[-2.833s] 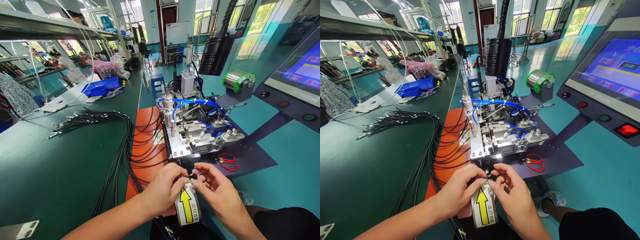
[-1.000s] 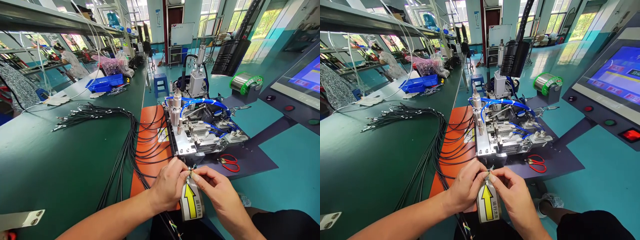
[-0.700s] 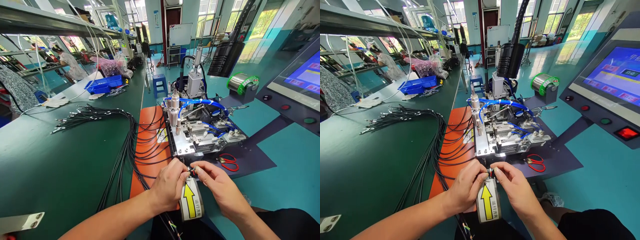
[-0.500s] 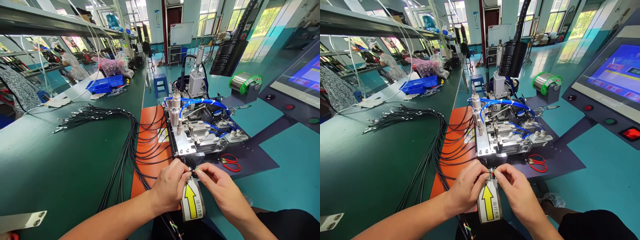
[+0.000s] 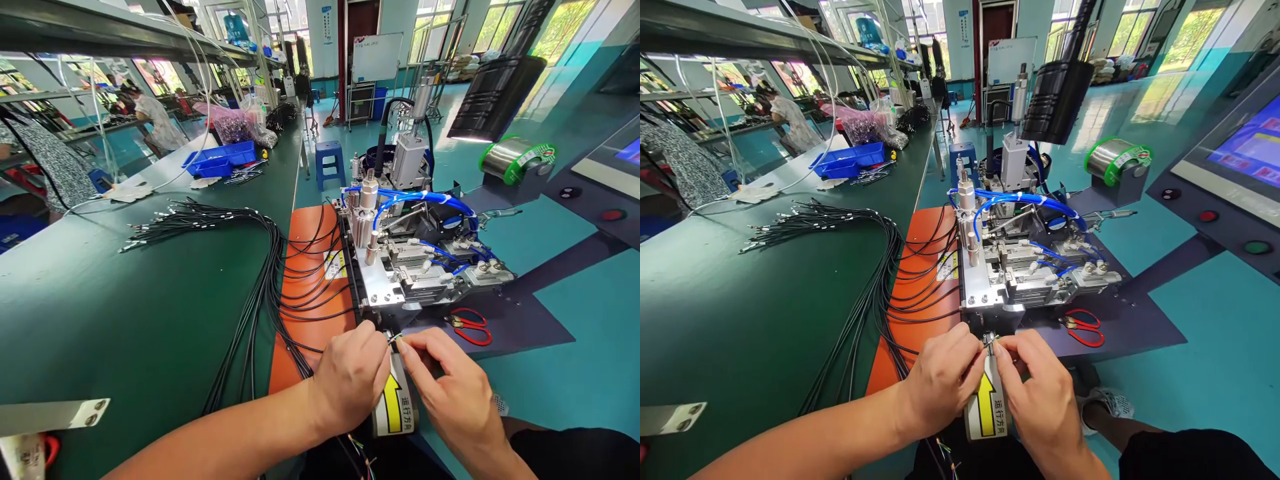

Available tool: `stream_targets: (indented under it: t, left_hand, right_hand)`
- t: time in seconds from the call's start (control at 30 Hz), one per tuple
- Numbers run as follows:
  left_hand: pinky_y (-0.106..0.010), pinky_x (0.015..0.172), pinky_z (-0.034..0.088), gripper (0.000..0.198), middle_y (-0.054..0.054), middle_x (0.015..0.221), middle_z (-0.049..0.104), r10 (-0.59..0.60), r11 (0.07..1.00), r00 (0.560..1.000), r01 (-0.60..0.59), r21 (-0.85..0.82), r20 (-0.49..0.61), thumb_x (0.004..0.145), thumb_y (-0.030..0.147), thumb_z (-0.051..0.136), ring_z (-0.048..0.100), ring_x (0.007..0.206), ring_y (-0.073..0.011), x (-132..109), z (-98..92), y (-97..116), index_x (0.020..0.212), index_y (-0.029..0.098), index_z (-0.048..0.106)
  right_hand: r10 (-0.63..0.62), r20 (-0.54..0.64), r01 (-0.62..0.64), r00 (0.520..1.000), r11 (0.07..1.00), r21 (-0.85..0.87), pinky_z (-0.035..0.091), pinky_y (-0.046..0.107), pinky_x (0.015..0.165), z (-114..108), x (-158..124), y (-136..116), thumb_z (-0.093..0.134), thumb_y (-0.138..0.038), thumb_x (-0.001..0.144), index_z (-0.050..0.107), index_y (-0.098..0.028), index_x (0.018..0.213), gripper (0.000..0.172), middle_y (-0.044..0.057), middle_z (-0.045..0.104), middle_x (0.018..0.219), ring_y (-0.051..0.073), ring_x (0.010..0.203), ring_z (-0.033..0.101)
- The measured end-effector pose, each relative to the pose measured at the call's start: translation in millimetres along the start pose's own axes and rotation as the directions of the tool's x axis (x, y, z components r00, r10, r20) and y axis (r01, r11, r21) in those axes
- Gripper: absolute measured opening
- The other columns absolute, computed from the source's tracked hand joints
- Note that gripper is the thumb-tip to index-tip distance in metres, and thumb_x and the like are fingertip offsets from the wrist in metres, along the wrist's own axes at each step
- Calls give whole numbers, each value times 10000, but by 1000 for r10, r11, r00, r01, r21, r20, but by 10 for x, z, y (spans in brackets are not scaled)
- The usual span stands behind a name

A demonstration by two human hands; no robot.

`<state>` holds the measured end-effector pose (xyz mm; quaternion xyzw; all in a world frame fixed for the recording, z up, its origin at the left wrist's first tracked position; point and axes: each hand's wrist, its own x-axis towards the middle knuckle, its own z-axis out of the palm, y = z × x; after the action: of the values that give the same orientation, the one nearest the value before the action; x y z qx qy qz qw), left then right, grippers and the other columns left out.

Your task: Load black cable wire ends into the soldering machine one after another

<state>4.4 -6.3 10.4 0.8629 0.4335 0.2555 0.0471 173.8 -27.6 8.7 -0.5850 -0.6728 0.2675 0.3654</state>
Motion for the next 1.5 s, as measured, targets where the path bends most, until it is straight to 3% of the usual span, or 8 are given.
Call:
stream_targets:
  t: [0.1,0.23,0.33,0.43,0.53,0.7,1.07,1.5]
  left_hand:
    - [-318,524,345,238,-16,704,495,10,1000,1000,-10,29,14,966,194,415,470,607,-168,-16,1,1,737,203,482]
    - [-301,544,377,243,-25,734,519,14,999,998,-12,-39,67,974,192,403,496,634,-165,-18,-7,-46,762,192,521]
    - [-290,568,397,201,-31,779,553,-56,990,995,66,-123,80,975,200,425,522,657,-162,3,-13,-84,845,181,577]
    - [-286,576,400,174,-35,799,570,-90,974,990,110,-198,107,965,194,446,533,664,-163,24,-16,-99,887,175,600]
    - [-278,605,409,184,-42,805,575,-93,963,989,118,-243,112,967,189,435,545,691,-165,31,-14,-102,889,168,600]
    - [-279,620,403,210,-45,793,565,-75,959,991,103,-265,112,968,179,411,532,703,-170,27,-2,-114,880,164,600]
    - [-270,589,363,157,-28,765,538,-63,957,991,92,-274,115,926,149,456,496,675,-158,33,6,-124,846,166,590]
    - [-261,601,370,184,-25,768,536,-54,956,991,86,-279,122,946,167,433,495,676,-153,31,-1,-132,859,160,595]
  right_hand:
    - [-224,-29,216,974,962,-168,438,349,772,102,-29,10,520,-257,976,648,-195,910,157,65,627,832,205,785,573]
    - [-276,20,271,961,922,-275,426,379,756,99,-26,-4,490,-238,983,656,-191,934,179,77,618,825,222,765,560]
    - [-166,40,170,985,976,-136,461,345,771,-79,22,0,482,-298,996,663,-222,998,196,66,649,904,212,823,598]
    - [67,-18,-67,998,997,-34,492,312,771,-297,100,39,514,-402,978,679,-263,1035,223,44,683,999,211,880,630]
    - [202,110,-208,973,977,49,502,288,757,-401,173,85,536,-477,954,707,-278,1062,284,23,700,1007,214,923,644]
    - [144,286,-213,947,949,230,484,289,844,-327,251,97,531,-447,967,717,-248,1103,305,27,713,1008,213,954,647]
    - [106,347,-216,932,931,296,469,284,834,-275,314,113,546,-407,968,715,-234,1055,257,16,714,974,200,928,629]
    - [88,383,-193,920,950,245,410,247,672,-259,325,121,512,-400,980,643,-227,857,250,-32,615,789,144,742,517]
